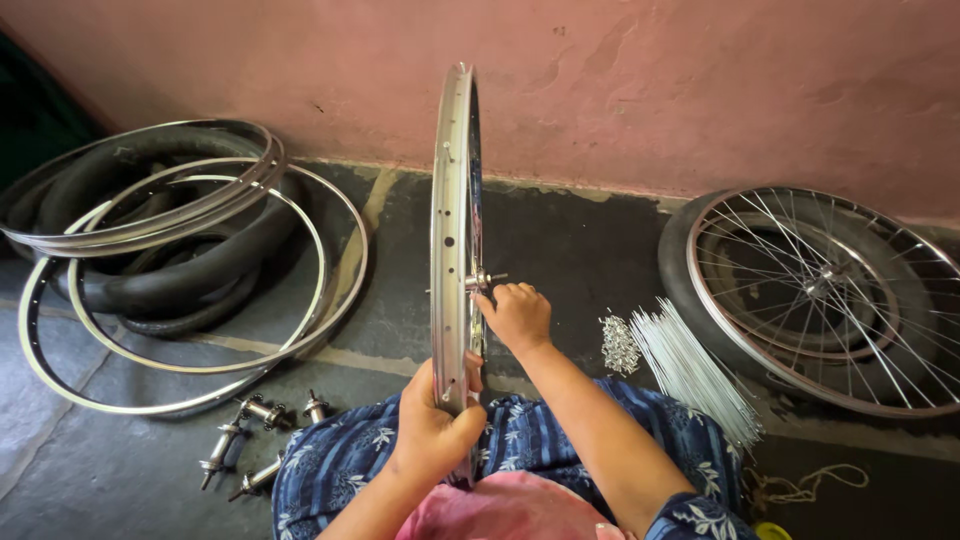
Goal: The person sits on the floor and inserts metal spokes one by one through the holes of a bicycle rim, threading them into the hub. The person rotates the rim and continues inserting spokes until several are in place.
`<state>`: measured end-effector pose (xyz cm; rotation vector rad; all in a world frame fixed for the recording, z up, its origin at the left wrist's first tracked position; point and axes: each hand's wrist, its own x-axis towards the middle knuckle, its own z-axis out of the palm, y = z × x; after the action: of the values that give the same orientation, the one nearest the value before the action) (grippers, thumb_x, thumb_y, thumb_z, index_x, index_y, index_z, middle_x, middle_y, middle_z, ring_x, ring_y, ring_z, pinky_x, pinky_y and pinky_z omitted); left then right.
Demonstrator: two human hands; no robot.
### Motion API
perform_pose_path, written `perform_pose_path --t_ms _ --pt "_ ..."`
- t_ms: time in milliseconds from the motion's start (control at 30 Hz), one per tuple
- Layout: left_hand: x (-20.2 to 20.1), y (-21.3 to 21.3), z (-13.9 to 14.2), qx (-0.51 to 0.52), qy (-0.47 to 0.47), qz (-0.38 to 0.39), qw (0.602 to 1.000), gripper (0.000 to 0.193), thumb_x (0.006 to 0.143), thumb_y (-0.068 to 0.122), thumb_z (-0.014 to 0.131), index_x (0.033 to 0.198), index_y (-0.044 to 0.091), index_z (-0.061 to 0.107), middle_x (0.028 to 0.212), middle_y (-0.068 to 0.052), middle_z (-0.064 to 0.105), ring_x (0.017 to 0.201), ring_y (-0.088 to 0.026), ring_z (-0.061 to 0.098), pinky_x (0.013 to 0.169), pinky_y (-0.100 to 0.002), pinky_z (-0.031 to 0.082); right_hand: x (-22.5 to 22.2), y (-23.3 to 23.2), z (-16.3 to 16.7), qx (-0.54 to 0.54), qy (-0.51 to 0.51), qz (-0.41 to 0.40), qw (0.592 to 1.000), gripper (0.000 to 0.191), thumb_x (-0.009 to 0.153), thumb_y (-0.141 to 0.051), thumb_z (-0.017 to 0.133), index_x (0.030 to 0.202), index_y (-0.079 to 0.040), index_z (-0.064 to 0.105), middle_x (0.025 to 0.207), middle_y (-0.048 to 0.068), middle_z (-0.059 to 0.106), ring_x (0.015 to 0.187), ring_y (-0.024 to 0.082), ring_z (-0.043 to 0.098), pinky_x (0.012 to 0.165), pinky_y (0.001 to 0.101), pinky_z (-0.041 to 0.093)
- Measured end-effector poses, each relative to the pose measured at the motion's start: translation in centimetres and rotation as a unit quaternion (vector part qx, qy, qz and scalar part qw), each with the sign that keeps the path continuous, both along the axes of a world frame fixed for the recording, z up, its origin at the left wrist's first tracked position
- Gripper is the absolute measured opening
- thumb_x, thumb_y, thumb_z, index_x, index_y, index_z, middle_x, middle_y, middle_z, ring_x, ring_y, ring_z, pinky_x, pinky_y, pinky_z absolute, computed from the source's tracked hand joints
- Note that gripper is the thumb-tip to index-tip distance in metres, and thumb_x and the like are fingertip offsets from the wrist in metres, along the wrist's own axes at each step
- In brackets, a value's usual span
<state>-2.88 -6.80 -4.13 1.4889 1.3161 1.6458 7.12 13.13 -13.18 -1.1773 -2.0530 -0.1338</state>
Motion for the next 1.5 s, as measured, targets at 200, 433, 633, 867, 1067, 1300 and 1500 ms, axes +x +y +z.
perform_pose_path --t_ms 200,433,633,867,1067,1300,1500 --pt "-0.1 0.5 0.7 -0.021 -0.028 -0.023 0.999 0.033 0.068 0.0 0.062 0.101 0.004 0.065 0.089 -0.005 0.065 0.081 -0.015 0.061 0.076 -0.029 0.052 -1.0 -0.1 0.1 0.034 0.003 -0.017 0.999 0.024 0.082 -0.025 0.067 0.063 -0.01 0.063 0.07 0.008 0.068 0.071 0.03 0.067 0.064 0.046 0.054" --pt "-2.8 9.6 3.7 0.132 0.132 0.112 0.976 0.053 0.079 0.004 0.067 0.13 0.0 0.054 0.117 -0.017 0.063 0.11 -0.031 0.063 0.098 -0.039 0.048 0.9 -1.3 -0.4 -0.064 0.016 -0.029 0.997 0.021 0.093 -0.026 0.061 0.08 -0.011 0.065 0.079 0.01 0.07 0.078 0.035 0.068 0.066 0.0508 0.054" --pt "-1.4 10.0 -1.6 0.118 0.124 0.159 0.972 0.051 0.082 0.004 0.07 0.131 0.002 0.054 0.114 -0.017 0.065 0.107 -0.031 0.066 0.095 -0.038 0.051 2.4 -1.5 -1.0 -0.235 0.134 -0.03 0.962 0.024 0.098 -0.033 0.059 0.09 -0.014 0.072 0.074 0.012 0.07 0.073 0.037 0.068 0.064 0.0504 0.053" --pt "-0.4 8.4 -6.8 0.03 -0.02 0.031 0.999 0.038 0.08 -0.01 0.061 0.116 0.005 0.06 0.101 -0.007 0.068 0.093 -0.014 0.065 0.082 -0.029 0.053 3.8 -2.3 -2.1 -0.493 0.437 0.09 0.747 0.026 0.1 -0.024 0.056 0.095 -0.005 0.073 0.056 0.004 0.055 0.046 0.011 0.043 0.045 0.0286 0.033" --pt "1.3 7.2 -0.5 -0.012 -0.095 -0.023 0.995 0.04 0.076 -0.011 0.057 0.112 0.005 0.057 0.104 -0.005 0.067 0.095 -0.013 0.066 0.085 -0.029 0.056 7.5 -4.0 -0.4 -0.617 0.592 0.193 0.482 0.019 0.1 -0.023 0.06 0.1 -0.005 0.063 0.063 -0.001 0.052 0.048 0.006 0.041 0.044 0.0226 0.032" --pt "2.0 4.4 6.4 -0.094 0.03 0.015 0.995 0.038 0.076 0.004 0.071 0.112 0.007 0.057 0.092 -0.007 0.07 0.087 -0.014 0.07 0.078 -0.031 0.056 8.6 -6.0 2.9 -0.67 0.659 0.233 0.253 0.018 0.1 -0.022 0.06 0.099 -0.003 0.061 0.069 -0.001 0.056 0.056 0.004 0.051 0.048 0.0151 0.042" --pt "2.9 2.1 5.5 -0.069 0.034 0.091 0.993 0.029 0.079 0.011 0.074 0.105 0.005 0.062 0.087 -0.008 0.075 0.08 -0.017 0.074 0.073 -0.033 0.059 5.1 -4.4 2.5 -0.665 0.657 0.274 0.224 0.017 0.098 -0.022 0.062 0.096 -0.005 0.062 0.071 -0.001 0.057 0.058 0.004 0.054 0.048 0.0139 0.043"
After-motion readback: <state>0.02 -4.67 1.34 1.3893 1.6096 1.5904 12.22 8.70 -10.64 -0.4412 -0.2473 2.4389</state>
